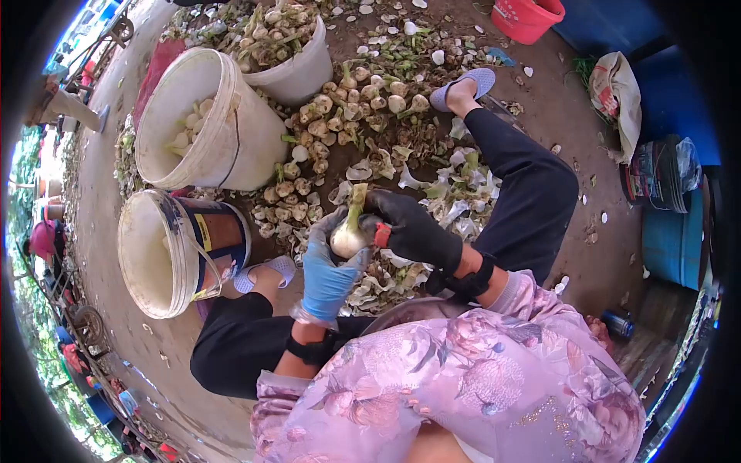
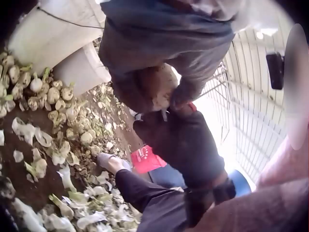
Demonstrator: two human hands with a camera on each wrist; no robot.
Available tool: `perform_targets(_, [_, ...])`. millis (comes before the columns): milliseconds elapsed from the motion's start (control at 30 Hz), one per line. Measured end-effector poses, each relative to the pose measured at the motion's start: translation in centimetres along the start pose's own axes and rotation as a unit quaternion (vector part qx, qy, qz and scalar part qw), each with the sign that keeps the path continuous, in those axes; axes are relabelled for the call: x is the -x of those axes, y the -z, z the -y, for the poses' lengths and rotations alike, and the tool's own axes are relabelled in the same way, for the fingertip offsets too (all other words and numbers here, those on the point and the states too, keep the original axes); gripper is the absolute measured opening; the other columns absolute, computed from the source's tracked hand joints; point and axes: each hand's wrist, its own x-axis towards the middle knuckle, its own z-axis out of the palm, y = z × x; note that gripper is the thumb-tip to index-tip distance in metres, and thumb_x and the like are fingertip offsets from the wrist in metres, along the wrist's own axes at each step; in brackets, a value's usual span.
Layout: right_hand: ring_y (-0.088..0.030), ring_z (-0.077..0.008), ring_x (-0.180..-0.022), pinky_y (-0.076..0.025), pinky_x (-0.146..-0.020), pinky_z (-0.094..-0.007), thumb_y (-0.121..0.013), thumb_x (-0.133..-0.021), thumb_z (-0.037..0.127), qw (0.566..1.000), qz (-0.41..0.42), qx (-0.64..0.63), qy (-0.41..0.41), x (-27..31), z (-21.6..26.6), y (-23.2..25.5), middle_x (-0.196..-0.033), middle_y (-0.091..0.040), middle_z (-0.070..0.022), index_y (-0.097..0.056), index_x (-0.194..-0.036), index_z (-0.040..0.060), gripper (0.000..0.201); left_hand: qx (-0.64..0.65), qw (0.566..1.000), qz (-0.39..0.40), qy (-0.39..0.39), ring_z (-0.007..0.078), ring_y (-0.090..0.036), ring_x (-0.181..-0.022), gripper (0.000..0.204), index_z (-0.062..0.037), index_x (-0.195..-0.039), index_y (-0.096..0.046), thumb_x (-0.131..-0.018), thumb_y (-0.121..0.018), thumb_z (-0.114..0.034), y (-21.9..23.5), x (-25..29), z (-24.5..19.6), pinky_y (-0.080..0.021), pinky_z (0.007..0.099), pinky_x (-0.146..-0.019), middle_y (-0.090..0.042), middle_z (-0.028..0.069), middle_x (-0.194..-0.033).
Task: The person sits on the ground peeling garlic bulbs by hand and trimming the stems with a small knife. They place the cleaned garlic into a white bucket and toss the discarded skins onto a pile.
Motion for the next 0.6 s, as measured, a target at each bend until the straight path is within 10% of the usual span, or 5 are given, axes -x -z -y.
perform_targets(200, [-0.057,-0.0116,-0.065,-0.048,-0.055,-0.0255,-0.049,-0.080,0.010,0.898,0.086,-0.358,-0.239,-1.7,-0.3,0.6,-0.076,-0.057,-0.0033,-0.055,-0.093,0.0016,0.017,0.138,0.985,-0.084,0.056,0.0132,-0.056,-0.080,0.034,-0.0011,-0.110,-0.046,-0.082,-0.050,-0.019,0.1,-0.4,-1.4,-0.048,0.0216,-0.065,-0.054,0.0106,-0.101])
perform_targets(300, [-0.057,-0.0133,-0.065,-0.049,-0.057,-0.0272,-0.050,-0.080,0.008,0.837,0.133,-0.494,-0.197,-0.9,0.5,-0.2,-0.078,-0.057,-0.0045,-0.055,-0.094,0.0010,0.016,0.476,0.856,-0.043,0.198,0.0147,-0.058,-0.060,0.042,-0.0028,-0.100,-0.054,-0.088,-0.034,-0.038,2.6,-1.3,-1.7,-0.048,0.0243,-0.046,-0.059,0.0110,-0.092])
perform_targets(367, [-0.057,-0.0131,-0.064,-0.047,-0.054,-0.0284,-0.052,-0.079,0.006,0.864,0.125,-0.464,-0.153,-1.0,-1.7,-1.1,-0.081,-0.058,-0.0043,-0.055,-0.088,0.0008,0.011,0.354,0.908,-0.059,0.215,0.0183,-0.055,-0.083,0.039,-0.0035,-0.106,-0.050,-0.089,-0.037,-0.036,3.7,-1.7,0.3,-0.047,0.0315,-0.071,-0.057,0.0091,-0.098])
perform_targets(433, [-0.055,-0.0127,-0.060,-0.045,-0.053,-0.0288,-0.053,-0.077,0.005,0.981,0.013,0.014,0.193,-1.4,-3.4,-1.3,-0.078,-0.056,-0.0033,-0.055,-0.081,0.0011,0.006,0.105,0.971,-0.154,0.147,0.0177,-0.054,-0.091,0.039,-0.0046,-0.108,-0.049,-0.091,-0.034,-0.036,3.3,-2.1,0.6,-0.048,0.0295,-0.076,-0.056,0.0072,-0.099])
perform_targets(600, [-0.054,-0.0106,-0.066,-0.045,-0.053,-0.0275,-0.055,-0.076,0.005,0.969,0.147,-0.194,-0.045,0.1,-2.0,-1.4,-0.077,-0.055,-0.0047,-0.055,-0.079,-0.0002,0.006,0.117,0.986,-0.098,0.065,0.0165,-0.056,-0.089,0.026,-0.0028,-0.105,-0.051,-0.084,-0.055,-0.018,1.2,-1.3,1.3,-0.046,0.0258,-0.081,-0.056,0.0079,-0.101])
